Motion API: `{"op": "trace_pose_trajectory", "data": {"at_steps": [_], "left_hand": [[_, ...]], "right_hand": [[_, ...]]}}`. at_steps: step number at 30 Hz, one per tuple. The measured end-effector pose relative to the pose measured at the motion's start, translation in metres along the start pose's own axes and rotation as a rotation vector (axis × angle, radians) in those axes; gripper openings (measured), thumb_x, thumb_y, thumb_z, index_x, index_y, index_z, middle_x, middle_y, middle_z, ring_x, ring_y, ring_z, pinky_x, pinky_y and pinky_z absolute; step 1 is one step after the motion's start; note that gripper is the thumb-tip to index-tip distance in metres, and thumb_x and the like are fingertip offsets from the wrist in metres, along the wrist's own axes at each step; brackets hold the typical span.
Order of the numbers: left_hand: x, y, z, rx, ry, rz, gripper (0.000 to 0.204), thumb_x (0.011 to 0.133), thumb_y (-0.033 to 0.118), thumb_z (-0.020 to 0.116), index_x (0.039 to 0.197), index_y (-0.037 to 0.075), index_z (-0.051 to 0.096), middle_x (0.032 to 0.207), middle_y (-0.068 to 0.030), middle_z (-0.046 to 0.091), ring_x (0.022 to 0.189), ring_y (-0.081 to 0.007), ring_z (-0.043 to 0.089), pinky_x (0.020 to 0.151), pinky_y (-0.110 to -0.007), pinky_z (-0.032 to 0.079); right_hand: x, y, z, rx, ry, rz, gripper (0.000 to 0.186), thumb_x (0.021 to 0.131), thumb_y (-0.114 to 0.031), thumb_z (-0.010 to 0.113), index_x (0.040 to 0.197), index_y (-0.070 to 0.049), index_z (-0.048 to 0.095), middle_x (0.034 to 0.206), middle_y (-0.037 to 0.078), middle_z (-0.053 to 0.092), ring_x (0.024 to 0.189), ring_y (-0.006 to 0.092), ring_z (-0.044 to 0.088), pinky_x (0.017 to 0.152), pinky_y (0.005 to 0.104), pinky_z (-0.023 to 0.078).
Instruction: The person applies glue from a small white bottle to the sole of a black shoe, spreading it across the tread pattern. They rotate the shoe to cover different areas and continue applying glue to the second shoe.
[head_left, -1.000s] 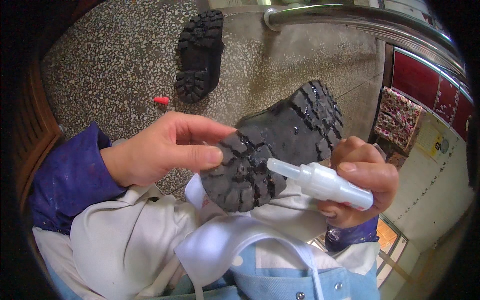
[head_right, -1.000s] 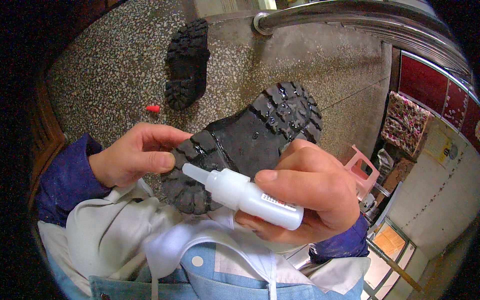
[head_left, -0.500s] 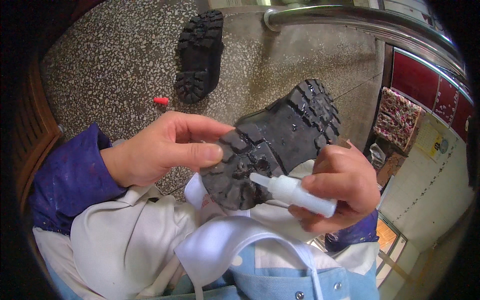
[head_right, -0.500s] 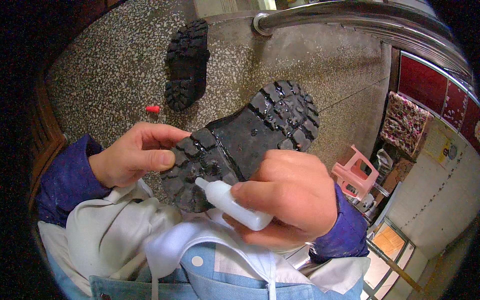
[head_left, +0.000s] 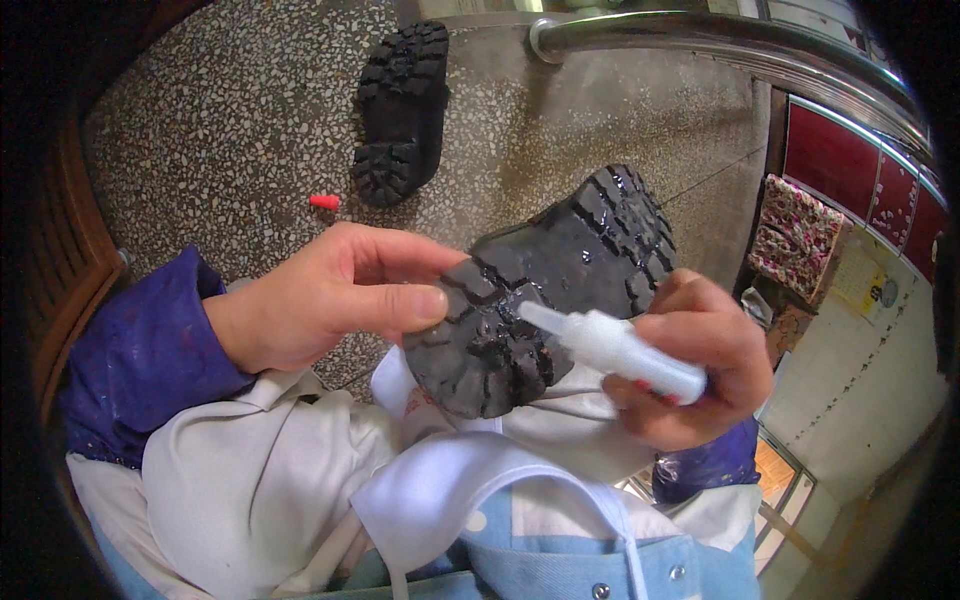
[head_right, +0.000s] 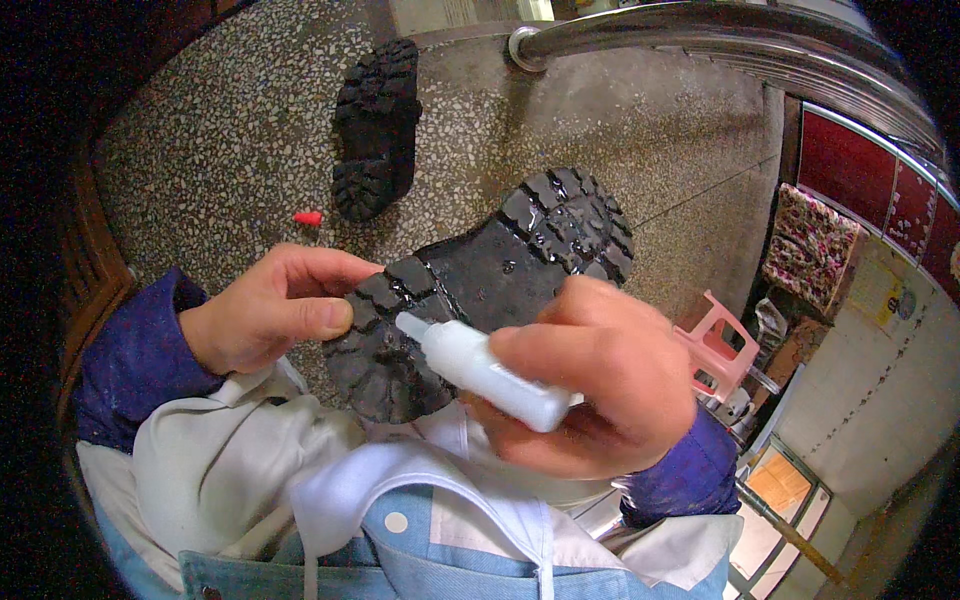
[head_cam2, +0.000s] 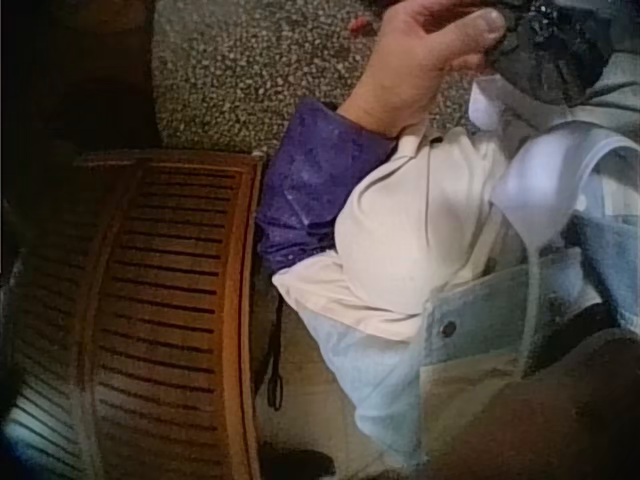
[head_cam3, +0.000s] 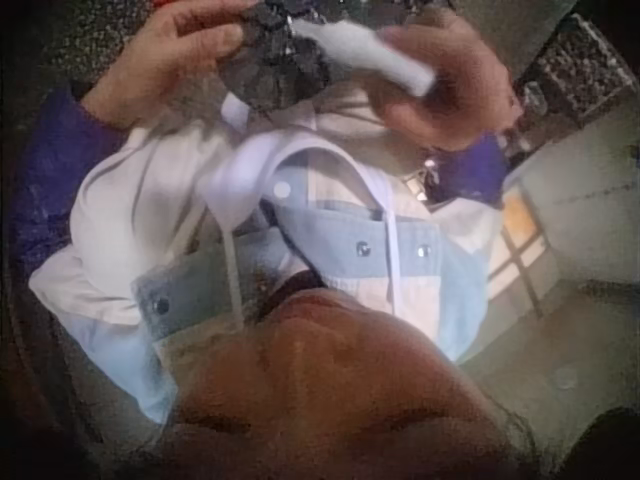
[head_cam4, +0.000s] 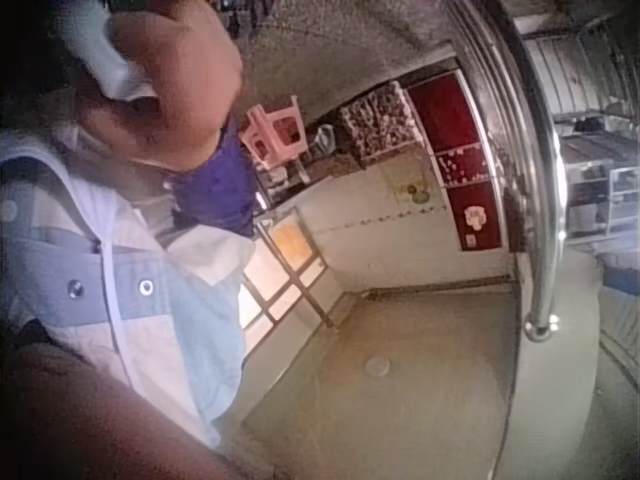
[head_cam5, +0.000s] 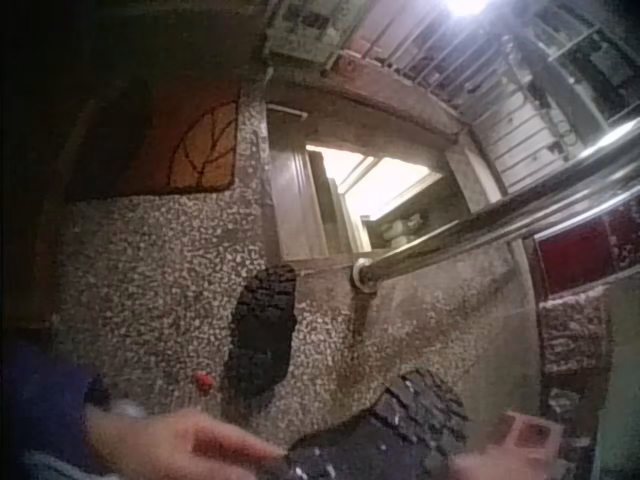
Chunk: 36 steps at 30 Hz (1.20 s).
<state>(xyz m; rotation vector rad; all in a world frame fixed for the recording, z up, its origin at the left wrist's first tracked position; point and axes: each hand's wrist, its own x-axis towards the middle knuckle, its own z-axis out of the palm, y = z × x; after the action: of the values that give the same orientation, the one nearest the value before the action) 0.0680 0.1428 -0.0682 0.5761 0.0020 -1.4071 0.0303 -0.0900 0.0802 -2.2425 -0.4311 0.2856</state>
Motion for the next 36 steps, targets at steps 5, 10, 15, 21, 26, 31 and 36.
{"op": "trace_pose_trajectory", "data": {"at_steps": [5, 10, 15, 21, 26, 31, 36], "left_hand": [[-0.001, 0.002, 0.002, -0.009, 0.01, 0.018, 0.041, 0.087, 0.016, 0.064, 0.124, 0.0, 0.055, 0.108, -0.0062, 0.064, 0.09, -0.0088, 0.06, 0.077, -0.024, 0.048], [-0.001, 0.002, 0.002, 0.003, 0.006, 0.021, 0.042, 0.088, 0.015, 0.063, 0.126, 0.0, 0.054, 0.11, -0.0064, 0.064, 0.092, -0.0092, 0.06, 0.079, -0.024, 0.048], [0.0, 0.001, 0.001, 0.019, 0.0, 0.055, 0.043, 0.087, 0.014, 0.063, 0.127, 0.0, 0.053, 0.11, -0.0068, 0.064, 0.095, -0.0101, 0.06, 0.082, -0.025, 0.048], [0.0, 0.001, 0.003, 0.0, -0.005, 0.074, 0.044, 0.087, 0.013, 0.063, 0.127, -0.002, 0.051, 0.113, -0.0079, 0.063, 0.099, -0.0123, 0.06, 0.087, -0.028, 0.048], [0.001, 0.002, 0.002, 0.004, -0.017, 0.071, 0.044, 0.088, 0.013, 0.063, 0.127, -0.002, 0.051, 0.114, -0.0086, 0.062, 0.101, -0.0128, 0.059, 0.089, -0.028, 0.047], [-0.001, 0.003, 0.004, 0.023, -0.013, 0.072, 0.045, 0.087, 0.013, 0.064, 0.127, -0.002, 0.051, 0.114, -0.0085, 0.062, 0.101, -0.0121, 0.059, 0.09, -0.028, 0.047], [0.0, 0.0, 0.002, 0.036, -0.015, 0.07, 0.046, 0.087, 0.014, 0.065, 0.128, -0.002, 0.05, 0.116, -0.0084, 0.061, 0.101, -0.0114, 0.058, 0.09, -0.027, 0.046]], "right_hand": [[-0.01, 0.0, 0.0, 0.147, 0.215, -0.048, 0.047, 0.062, -0.008, 0.084, 0.102, -0.002, 0.059, 0.072, 0.009, 0.057, 0.058, 0.0182, 0.051, 0.051, 0.0309, 0.036], [-0.014, 0.003, -0.003, 0.151, 0.208, -0.099, 0.055, 0.063, -0.01, 0.085, 0.109, -0.004, 0.054, 0.075, 0.009, 0.058, 0.06, 0.0176, 0.051, 0.051, 0.0306, 0.036], [-0.015, 0.0, -0.004, 0.142, 0.218, -0.097, 0.054, 0.065, -0.011, 0.085, 0.109, -0.004, 0.054, 0.076, 0.009, 0.057, 0.059, 0.0173, 0.05, 0.051, 0.0301, 0.035], [-0.014, -0.002, -0.003, 0.133, 0.209, -0.075, 0.053, 0.065, -0.011, 0.085, 0.108, -0.004, 0.054, 0.076, 0.009, 0.058, 0.059, 0.0172, 0.05, 0.051, 0.0299, 0.036], [-0.014, -0.002, -0.004, 0.125, 0.198, -0.068, 0.053, 0.064, -0.011, 0.085, 0.107, -0.004, 0.054, 0.075, 0.009, 0.059, 0.06, 0.0175, 0.051, 0.051, 0.0298, 0.036], [-0.014, -0.001, -0.004, 0.142, 0.205, -0.078, 0.054, 0.064, -0.011, 0.085, 0.108, -0.003, 0.055, 0.075, 0.009, 0.059, 0.06, 0.0178, 0.052, 0.051, 0.0299, 0.036], [-0.012, 0.0, -0.005, 0.151, 0.195, -0.084, 0.053, 0.064, -0.01, 0.085, 0.107, -0.003, 0.055, 0.075, 0.01, 0.058, 0.06, 0.0178, 0.052, 0.051, 0.0299, 0.036]]}}
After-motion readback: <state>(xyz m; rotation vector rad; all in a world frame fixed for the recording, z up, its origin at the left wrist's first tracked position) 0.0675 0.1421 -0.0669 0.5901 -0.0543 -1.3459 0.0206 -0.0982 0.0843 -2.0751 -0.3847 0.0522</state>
